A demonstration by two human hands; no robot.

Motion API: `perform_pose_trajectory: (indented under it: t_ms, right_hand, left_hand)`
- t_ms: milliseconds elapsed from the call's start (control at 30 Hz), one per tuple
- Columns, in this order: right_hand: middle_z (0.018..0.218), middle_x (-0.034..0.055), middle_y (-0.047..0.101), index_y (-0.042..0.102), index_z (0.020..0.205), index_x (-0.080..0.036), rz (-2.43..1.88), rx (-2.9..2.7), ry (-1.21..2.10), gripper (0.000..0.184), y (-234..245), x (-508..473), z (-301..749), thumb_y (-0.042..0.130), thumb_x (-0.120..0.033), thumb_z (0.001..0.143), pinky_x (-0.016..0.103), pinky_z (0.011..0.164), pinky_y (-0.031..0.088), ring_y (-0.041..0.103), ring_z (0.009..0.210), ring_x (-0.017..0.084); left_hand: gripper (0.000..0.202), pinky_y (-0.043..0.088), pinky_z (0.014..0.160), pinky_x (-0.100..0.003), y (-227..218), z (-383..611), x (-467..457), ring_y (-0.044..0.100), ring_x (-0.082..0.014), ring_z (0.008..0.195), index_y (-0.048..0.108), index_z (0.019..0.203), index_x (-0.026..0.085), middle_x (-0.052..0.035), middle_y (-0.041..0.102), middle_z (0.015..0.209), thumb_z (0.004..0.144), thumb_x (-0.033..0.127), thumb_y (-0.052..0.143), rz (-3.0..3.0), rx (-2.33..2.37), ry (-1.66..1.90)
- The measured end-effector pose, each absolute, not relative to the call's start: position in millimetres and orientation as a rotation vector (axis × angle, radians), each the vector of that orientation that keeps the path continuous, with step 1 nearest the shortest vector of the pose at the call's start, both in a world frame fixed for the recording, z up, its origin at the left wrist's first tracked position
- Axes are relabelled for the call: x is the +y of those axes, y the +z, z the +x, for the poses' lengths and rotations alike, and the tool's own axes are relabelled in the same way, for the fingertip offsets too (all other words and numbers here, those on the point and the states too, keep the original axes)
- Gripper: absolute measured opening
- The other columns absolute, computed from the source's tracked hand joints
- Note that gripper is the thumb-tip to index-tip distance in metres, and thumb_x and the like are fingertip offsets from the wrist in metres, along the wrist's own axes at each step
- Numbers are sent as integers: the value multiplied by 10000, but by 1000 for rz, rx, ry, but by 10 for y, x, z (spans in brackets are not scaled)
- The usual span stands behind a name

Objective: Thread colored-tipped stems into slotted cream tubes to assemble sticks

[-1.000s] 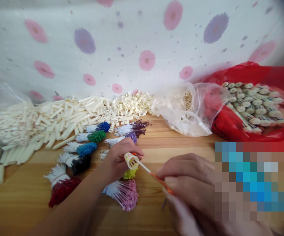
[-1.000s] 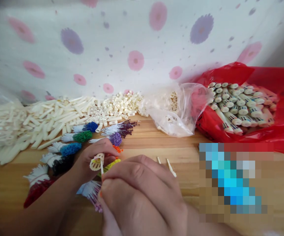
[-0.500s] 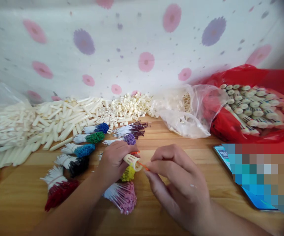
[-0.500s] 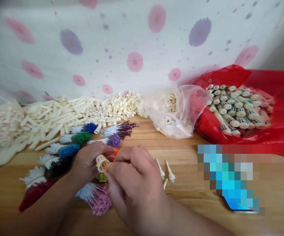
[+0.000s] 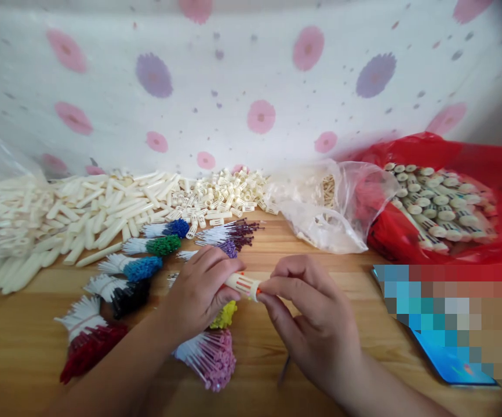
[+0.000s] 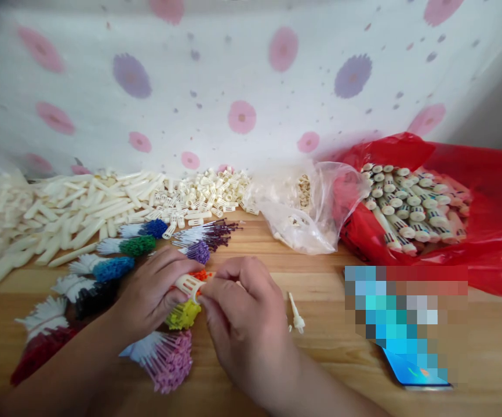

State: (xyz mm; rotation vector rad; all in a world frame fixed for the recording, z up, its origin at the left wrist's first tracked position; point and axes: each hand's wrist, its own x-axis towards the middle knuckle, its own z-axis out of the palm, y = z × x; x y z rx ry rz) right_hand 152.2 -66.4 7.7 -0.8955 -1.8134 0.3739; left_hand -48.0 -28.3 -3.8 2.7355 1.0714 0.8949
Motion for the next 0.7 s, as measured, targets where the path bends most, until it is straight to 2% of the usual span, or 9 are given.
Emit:
perform_pose_trajectory:
  t_ms: [300, 500, 633, 700]
  right_hand:
    - [825, 15, 548, 632, 822, -182, -899, -1636, 583, 109, 16, -622, 1436, 566, -95, 828, 229, 691, 442, 543, 778, 113]
    - [920, 17, 544, 679, 908, -247, -813, -1561, 847, 172, -24, -617, 1445, 544, -151, 864, 253, 771, 449, 535, 879, 127]
    - [966, 17, 564, 688, 930, -277, -818, -1469, 792, 176, -106, -453, 1575, 558, -180, 861, 288, 834, 439, 536, 953, 146]
    - [934, 15, 587, 683, 904, -263, -900, -1415, 743, 141, -172, -312, 1643, 568, -198, 854, 296, 810, 447, 556, 920, 148]
  left_hand:
    - [402, 374, 698, -338, -54, -471, -313, 463, -205, 784, 608, 1009, 137, -82, 552, 838, 903, 467, 405, 2803, 1203, 1048]
    - [383, 377, 704, -337, -68, -485, -301, 470, -207, 782, 619, 998, 146, -79, 549, 831, 898, 460, 426, 2766, 1219, 1066]
    - [336, 415, 727, -309, -93, -577, -199, 535, -199, 817, 610, 969, 166, -57, 593, 864, 883, 456, 463, 2432, 1363, 1038]
    - [308, 431, 677, -270, -116, -638, -121, 559, -175, 757, 593, 927, 164, -29, 613, 823, 862, 445, 487, 2107, 1554, 1116]
